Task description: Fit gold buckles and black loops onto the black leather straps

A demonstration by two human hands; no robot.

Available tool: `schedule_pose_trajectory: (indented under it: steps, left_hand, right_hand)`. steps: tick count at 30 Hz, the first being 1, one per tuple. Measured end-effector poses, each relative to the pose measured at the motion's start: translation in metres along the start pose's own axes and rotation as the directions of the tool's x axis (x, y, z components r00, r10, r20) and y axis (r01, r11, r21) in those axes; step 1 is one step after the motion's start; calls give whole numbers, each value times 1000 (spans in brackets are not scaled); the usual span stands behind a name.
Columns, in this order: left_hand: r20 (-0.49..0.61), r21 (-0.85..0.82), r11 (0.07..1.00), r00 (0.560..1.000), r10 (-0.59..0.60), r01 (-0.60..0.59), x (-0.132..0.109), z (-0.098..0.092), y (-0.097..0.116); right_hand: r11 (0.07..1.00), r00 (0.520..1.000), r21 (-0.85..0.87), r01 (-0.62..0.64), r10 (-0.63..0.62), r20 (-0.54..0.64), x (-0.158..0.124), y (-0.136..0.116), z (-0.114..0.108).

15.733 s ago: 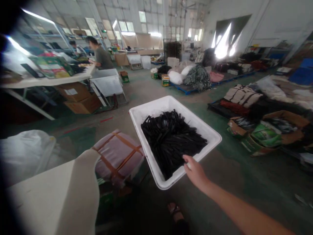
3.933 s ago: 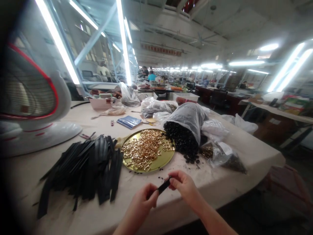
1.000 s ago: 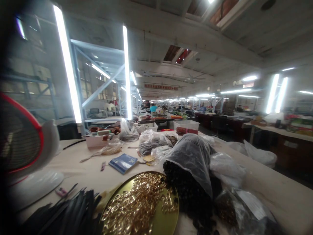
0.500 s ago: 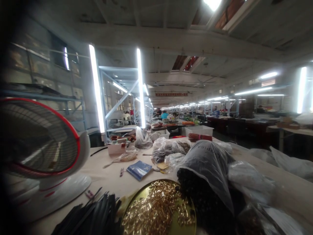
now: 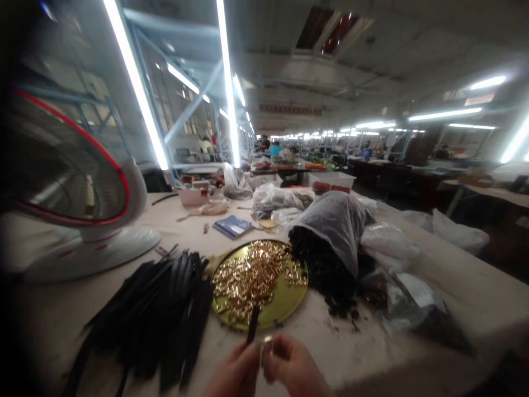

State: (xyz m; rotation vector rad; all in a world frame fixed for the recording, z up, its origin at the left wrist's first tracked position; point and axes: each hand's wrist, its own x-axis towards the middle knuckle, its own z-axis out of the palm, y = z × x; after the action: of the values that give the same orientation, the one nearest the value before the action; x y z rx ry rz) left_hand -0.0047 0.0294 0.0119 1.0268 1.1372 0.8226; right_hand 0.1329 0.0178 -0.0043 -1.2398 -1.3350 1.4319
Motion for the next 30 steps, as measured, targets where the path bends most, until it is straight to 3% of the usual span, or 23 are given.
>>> schedule_pose_trajectory:
  steps: [4, 8, 12, 16, 18, 20, 24, 26, 30]
  left_hand:
    - [55, -263, 958, 993, -106, 117, 2, 9, -19]
    - [90, -320, 938, 989, -114, 137, -1, 10, -23]
    - [101, -259, 960, 991, -85, 109, 1, 9, -25]
    - [71, -96, 995, 997, -20, 27, 6, 6, -26]
    - [70, -82, 997, 998, 4, 2, 7, 5, -27]
    - [77, -101, 995, 997, -11, 19, 6, 5, -31]
    - [93, -128, 988, 993, -74, 86, 4, 15, -45]
    - [101, -106, 990, 992, -80, 91, 5, 18, -53]
    - [78, 110, 994, 997, 10, -18, 9, 13, -56]
  right_hand:
    - [985, 992, 160, 70, -52, -116, -7, 12, 0]
    - [995, 993, 5, 102, -102, -64, -9, 13, -6]
    - [999, 999, -13, 36, -36, 27, -9, 12, -13]
    - [982, 988, -139, 127, -137, -66, -7, 9, -19]
    - [994, 986, -19, 107, -108, -126, -4, 8, -22]
    - [977, 979, 214, 22, 22, -202, 1, 9, -22]
    - [789, 941, 612, -57, 246, -230, 10, 16, -14]
    - [741, 947, 670, -43, 244, -208, 12, 19, -8]
    - [766, 945, 643, 10, 203, -256, 13, 21, -3]
